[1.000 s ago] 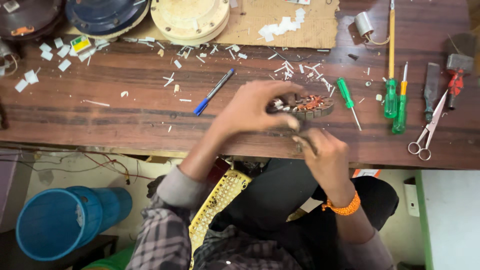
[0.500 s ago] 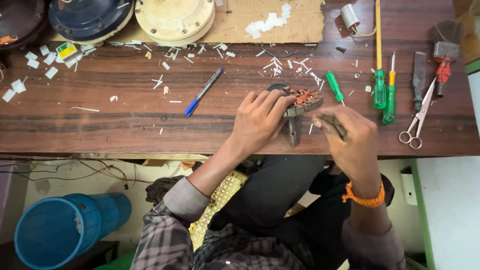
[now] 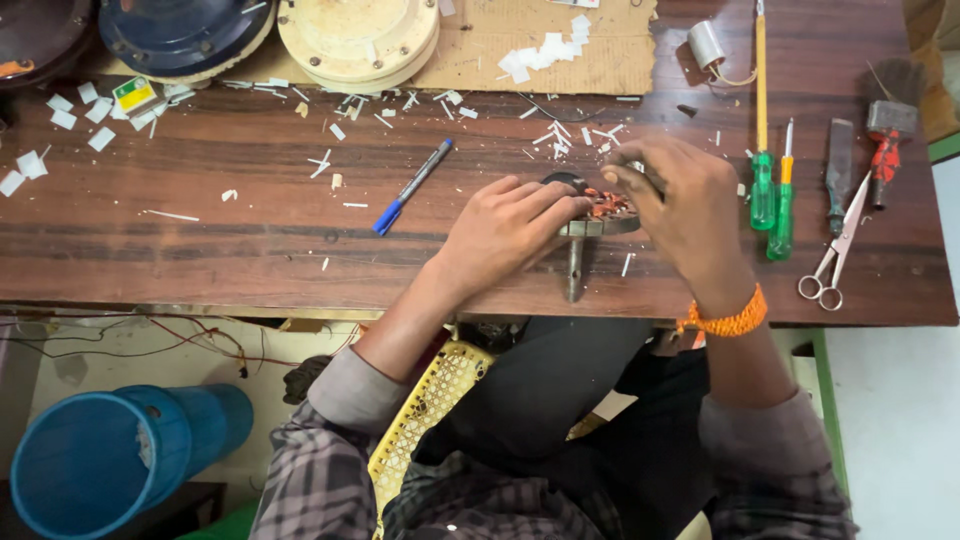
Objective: The person sits at a workbench and places small copper-colored pieces one by one into a circular metal fixture, pressing and positioning each piece with their fingers while rotating the fixture to reach different sections. They continue filling the ring of slots with the pieces throughout the episode.
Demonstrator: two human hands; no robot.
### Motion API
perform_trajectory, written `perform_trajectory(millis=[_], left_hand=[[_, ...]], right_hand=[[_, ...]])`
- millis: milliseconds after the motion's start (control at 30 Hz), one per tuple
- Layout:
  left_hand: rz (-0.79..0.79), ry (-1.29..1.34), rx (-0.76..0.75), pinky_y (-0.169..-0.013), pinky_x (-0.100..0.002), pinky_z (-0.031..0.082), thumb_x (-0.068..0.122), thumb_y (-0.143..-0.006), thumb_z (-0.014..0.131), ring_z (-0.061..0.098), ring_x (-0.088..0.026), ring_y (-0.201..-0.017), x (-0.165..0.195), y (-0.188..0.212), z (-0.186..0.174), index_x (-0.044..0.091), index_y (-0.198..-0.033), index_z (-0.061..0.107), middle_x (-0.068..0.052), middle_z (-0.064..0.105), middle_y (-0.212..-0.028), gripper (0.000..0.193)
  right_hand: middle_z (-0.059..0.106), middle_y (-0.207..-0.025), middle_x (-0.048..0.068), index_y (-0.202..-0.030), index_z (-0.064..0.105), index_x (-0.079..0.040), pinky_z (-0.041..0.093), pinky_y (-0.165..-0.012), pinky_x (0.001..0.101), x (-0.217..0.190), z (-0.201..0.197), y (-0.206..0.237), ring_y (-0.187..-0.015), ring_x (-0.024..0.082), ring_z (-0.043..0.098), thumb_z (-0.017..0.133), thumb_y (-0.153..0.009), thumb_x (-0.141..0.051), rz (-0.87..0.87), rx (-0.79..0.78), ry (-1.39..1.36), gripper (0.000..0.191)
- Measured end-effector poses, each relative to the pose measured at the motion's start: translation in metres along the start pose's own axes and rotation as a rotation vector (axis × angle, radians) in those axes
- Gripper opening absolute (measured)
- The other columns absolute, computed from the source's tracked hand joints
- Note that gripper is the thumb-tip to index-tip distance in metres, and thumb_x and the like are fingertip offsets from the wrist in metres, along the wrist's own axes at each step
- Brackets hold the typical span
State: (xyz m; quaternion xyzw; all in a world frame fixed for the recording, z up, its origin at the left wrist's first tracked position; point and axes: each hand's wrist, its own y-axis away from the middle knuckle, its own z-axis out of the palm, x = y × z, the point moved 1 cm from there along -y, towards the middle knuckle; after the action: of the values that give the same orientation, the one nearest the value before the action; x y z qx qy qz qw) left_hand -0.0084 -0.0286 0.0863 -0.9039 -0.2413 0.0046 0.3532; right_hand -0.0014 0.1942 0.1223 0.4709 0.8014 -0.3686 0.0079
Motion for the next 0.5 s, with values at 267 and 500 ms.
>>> perform_trajectory(millis=[267, 500], left_hand=[[-0.663, 0.487, -0.107, -0.072, -0.038, 0.058, 0.047, -0.089, 0.071, 0.076, -0.024, -0.082, -0.007, -0.027, -0.002, 0.018, -0.114, 0.073, -0.006, 0.078, -0.089, 0.039], [-0.502, 0.635, -0.198, -0.071, -0.038, 0.057, 0.019, -0.085, 0.078, 0.074, -0.024, -0.079, -0.031, -0.039, 0.015, 0.011, -0.105, 0.077, -0.009, 0.077, -0.087, 0.021]], right_hand=[[0.072, -0.089, 0.006, -0.093, 0.07, -0.008, 0.05, -0.062, 0.0365, 0.005, -0.003, -0.014, -0.073, 0.025, 0.068, 0.082, -0.095, -0.027, -0.123, -0.183, 0.197, 0.022], [0.067, -0.08, 0.008, -0.094, 0.071, -0.006, 0.047, -0.058, 0.0351, -0.02, -0.015, -0.018, -0.063, 0.022, 0.062, 0.083, -0.092, -0.027, 0.033, -0.251, 0.132, 0.025]])
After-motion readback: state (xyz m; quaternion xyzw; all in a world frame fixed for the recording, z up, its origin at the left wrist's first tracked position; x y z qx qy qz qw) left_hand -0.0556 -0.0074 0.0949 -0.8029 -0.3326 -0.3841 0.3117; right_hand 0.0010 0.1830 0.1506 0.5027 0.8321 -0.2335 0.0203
